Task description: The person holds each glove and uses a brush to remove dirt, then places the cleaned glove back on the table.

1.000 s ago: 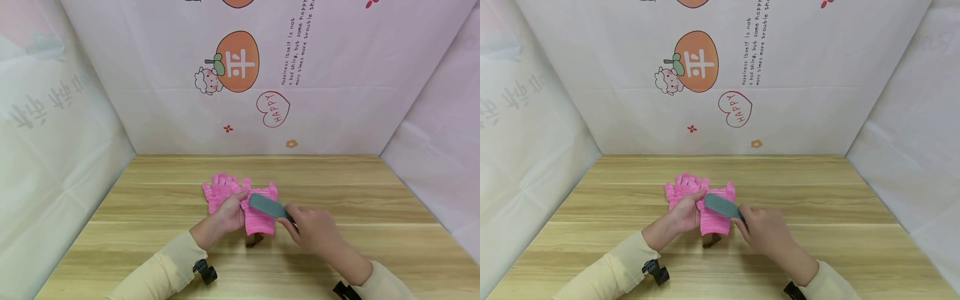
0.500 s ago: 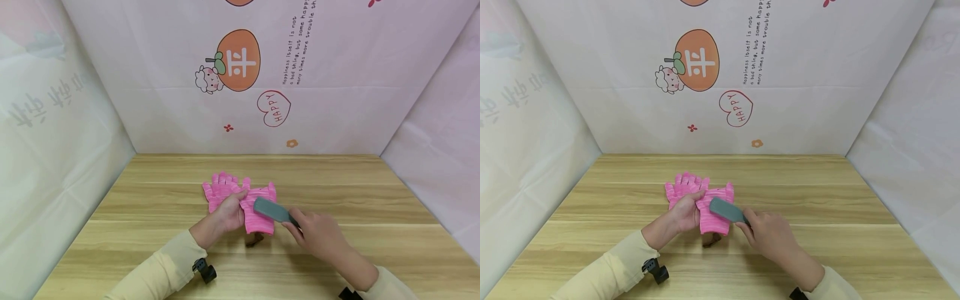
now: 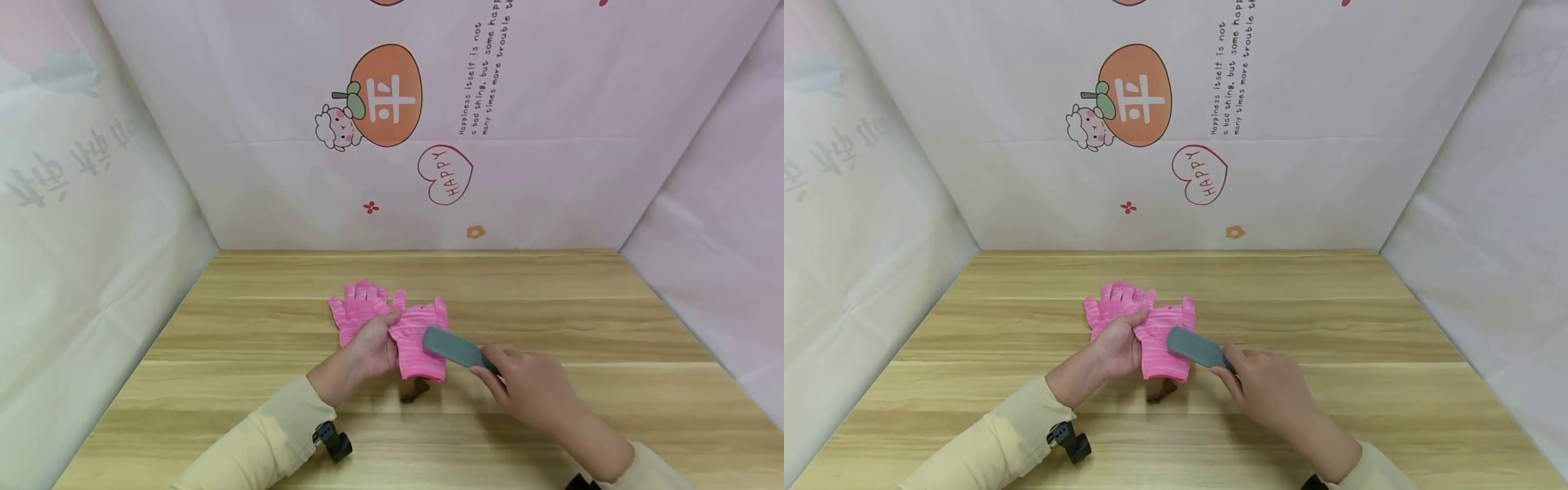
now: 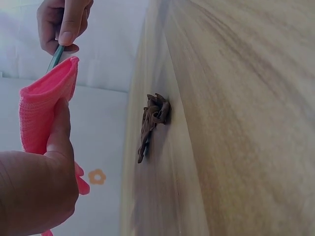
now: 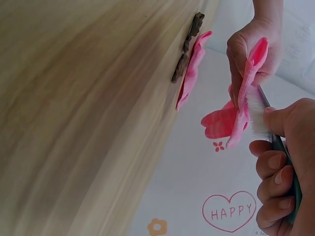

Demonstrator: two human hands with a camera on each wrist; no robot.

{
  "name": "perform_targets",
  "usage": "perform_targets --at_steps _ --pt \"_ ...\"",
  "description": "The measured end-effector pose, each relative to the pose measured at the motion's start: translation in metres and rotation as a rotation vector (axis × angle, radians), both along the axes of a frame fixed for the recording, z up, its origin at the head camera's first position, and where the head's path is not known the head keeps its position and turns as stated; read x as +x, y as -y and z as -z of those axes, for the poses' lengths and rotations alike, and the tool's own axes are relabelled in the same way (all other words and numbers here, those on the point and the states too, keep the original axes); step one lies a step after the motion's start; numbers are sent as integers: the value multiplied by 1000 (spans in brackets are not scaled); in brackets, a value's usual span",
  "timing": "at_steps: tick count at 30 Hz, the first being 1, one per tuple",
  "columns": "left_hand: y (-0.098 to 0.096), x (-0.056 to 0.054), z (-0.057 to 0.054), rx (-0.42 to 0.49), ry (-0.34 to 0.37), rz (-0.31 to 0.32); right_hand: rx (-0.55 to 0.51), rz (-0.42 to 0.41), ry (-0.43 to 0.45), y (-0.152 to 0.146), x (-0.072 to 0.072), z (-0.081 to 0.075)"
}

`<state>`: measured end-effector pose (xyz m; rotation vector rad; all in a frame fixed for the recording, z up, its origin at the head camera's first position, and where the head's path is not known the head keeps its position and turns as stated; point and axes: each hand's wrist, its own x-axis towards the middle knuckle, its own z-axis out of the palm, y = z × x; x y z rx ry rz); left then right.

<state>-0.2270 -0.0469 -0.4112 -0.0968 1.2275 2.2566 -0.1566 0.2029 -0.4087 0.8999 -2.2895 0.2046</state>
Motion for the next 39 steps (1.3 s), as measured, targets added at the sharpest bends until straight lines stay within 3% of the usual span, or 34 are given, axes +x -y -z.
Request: perform_targets --at_steps 5,13,21,29,39 --pt "2 -1 -1 2 4 -4 12 25 8 -5 1 -1" --pt "5 -3 -4 17 12 -88 5 54 41 -16 1 -6" --pt "4 -2 -5 21 -2 -52 -44 51 -7 -12 -3 -17" --pt "2 1 -2 24 13 -39 -70 -12 -121 12 -8 -28" --pt "-2 3 -5 47 -9 7 -26 -38 -36 24 -13 -15"
